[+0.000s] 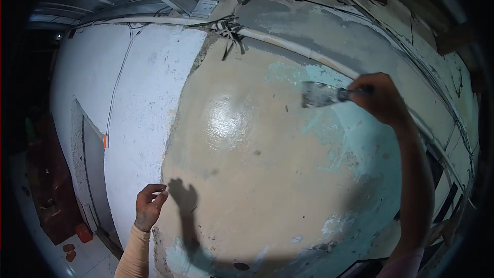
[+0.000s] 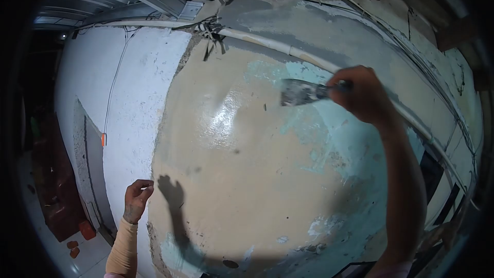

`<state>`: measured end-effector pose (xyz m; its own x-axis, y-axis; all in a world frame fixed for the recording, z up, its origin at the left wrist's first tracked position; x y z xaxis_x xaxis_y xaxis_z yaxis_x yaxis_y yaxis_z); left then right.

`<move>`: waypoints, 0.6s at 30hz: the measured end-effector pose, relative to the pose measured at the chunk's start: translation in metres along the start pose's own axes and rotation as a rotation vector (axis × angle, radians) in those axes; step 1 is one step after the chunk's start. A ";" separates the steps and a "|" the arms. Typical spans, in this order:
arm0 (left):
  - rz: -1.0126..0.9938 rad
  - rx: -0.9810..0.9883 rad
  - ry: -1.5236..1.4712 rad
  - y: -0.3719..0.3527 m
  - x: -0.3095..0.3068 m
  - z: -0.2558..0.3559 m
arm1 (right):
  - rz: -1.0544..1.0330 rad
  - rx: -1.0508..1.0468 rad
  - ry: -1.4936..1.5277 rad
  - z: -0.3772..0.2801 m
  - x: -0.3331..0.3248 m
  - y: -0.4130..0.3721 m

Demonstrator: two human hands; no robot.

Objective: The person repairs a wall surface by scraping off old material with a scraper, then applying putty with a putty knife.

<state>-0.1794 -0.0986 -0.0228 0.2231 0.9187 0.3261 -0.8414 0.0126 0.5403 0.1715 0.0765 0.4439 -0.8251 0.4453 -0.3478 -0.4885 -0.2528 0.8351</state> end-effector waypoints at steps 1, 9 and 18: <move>-0.018 0.056 0.011 -0.001 0.014 0.014 | -0.007 -0.031 0.016 -0.015 0.016 0.001; -0.014 0.405 0.228 -0.007 0.042 0.059 | -0.055 -0.195 0.041 -0.024 0.012 0.019; 0.010 0.412 0.326 0.004 0.043 0.036 | -0.194 -0.090 -0.055 -0.039 0.020 0.027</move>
<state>-0.1555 -0.0728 0.0211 -0.0040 0.9939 0.1103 -0.5648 -0.0933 0.8200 0.1303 0.0452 0.4433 -0.6974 0.5389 -0.4725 -0.6621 -0.2321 0.7126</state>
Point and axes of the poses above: each hand's wrist, its own y-axis towards the middle knuckle, its own x-axis out of the palm, z = x × y, the point moved 8 cm from there along y, towards the middle knuckle, and after that the axes turned 14 degrees about z, right-handed, at the moved point
